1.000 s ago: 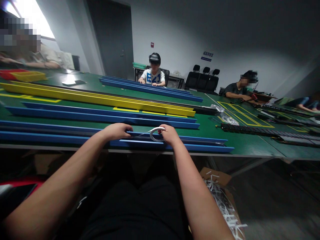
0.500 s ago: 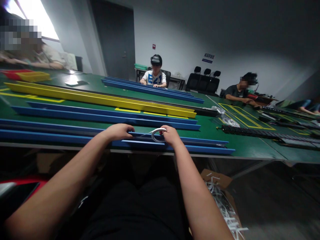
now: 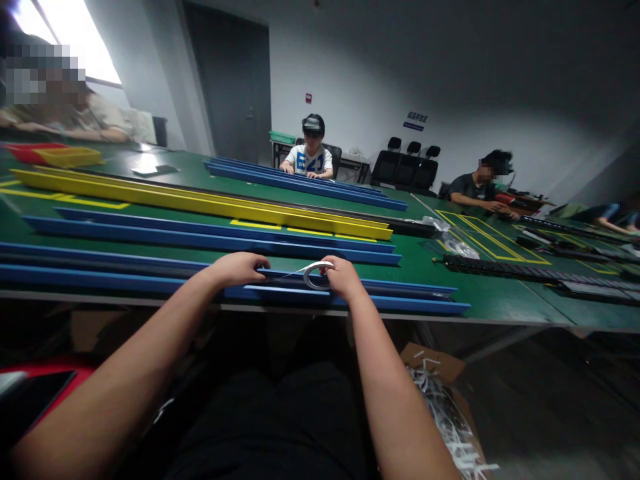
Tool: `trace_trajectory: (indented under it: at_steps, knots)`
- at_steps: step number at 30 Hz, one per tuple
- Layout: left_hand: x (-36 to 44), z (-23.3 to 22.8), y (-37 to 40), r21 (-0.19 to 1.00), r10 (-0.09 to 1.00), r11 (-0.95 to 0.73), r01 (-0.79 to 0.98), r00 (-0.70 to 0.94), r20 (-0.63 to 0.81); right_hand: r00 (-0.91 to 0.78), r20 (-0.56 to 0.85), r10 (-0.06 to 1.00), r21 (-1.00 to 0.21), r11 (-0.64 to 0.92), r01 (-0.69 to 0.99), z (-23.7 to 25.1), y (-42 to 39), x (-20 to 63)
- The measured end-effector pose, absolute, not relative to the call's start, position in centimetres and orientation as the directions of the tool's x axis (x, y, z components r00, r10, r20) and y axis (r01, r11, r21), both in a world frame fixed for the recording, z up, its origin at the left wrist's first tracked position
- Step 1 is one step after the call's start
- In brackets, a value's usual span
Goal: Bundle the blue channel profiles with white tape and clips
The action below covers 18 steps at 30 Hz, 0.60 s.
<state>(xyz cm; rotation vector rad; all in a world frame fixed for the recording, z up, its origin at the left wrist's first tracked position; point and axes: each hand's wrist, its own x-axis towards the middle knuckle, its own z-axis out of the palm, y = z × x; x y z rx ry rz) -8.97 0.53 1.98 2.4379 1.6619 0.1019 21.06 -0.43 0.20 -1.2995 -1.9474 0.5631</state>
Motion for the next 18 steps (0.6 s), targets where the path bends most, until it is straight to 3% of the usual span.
trace_trajectory:
  at_steps: [18]
  knots:
    - [-9.17,1.84,0.92,0.213,0.919,-0.372,0.903,0.39,-0.05,-0.242,0.304,0.921,-0.664,0.387,0.64,0.67,-0.63,21.05]
